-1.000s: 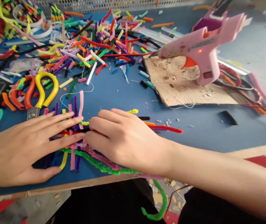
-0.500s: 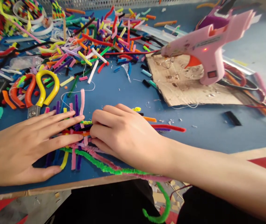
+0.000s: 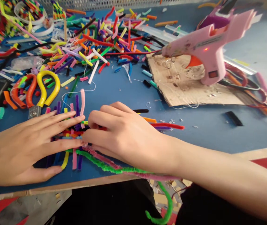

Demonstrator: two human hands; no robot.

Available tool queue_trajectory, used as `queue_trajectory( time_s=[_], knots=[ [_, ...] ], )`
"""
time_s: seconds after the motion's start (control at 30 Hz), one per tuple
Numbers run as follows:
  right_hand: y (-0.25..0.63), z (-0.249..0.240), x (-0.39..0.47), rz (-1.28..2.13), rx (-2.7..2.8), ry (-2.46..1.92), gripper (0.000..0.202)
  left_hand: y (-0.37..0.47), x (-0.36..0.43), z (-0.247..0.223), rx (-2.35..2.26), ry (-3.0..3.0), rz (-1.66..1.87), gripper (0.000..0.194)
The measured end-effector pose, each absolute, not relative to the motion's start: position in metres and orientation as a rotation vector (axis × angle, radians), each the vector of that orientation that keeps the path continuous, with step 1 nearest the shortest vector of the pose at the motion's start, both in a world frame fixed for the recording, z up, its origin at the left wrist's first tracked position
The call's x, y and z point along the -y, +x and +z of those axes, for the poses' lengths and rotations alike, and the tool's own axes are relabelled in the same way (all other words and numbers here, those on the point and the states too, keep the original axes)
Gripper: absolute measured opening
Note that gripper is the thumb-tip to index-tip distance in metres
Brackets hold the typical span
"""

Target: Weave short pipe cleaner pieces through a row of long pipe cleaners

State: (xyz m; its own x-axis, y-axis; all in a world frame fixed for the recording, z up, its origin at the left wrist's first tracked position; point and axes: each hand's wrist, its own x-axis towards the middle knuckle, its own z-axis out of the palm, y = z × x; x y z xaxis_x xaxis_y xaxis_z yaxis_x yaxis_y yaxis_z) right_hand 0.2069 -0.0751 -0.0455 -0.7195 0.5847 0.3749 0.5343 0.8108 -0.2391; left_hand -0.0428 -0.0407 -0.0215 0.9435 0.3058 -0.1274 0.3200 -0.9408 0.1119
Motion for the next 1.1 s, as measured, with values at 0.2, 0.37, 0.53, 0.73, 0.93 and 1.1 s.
queue_trajectory(
  time_s=[0.2,0.37,0.53,0.73,0.93,1.1],
  knots=[
    [0.196,-0.046,0.086,-0.226,2.509,-0.809,0.028,-0.042,0.041,-0.023,-0.479,2.984,-0.147,0.053],
    [0.196,-0.046,0.091,-0.294,2.535,-0.709,0.028,-0.040,0.042,-0.023,-0.480,2.983,-0.141,0.053],
    [0.200,-0.052,0.090,-0.294,2.528,-0.591,0.030,-0.038,0.044,-0.024,-0.529,2.973,-0.108,0.050],
    [0.201,-0.053,0.092,-0.249,2.538,-0.558,0.032,-0.038,0.045,-0.023,-0.541,2.973,-0.085,0.047],
    [0.199,-0.052,0.092,-0.182,2.502,-0.548,0.029,-0.039,0.045,-0.024,-0.558,2.965,-0.110,0.051],
    [0.198,-0.048,0.092,-0.107,2.527,-0.621,0.029,-0.040,0.043,-0.025,-0.532,2.964,-0.116,0.053]
  ],
)
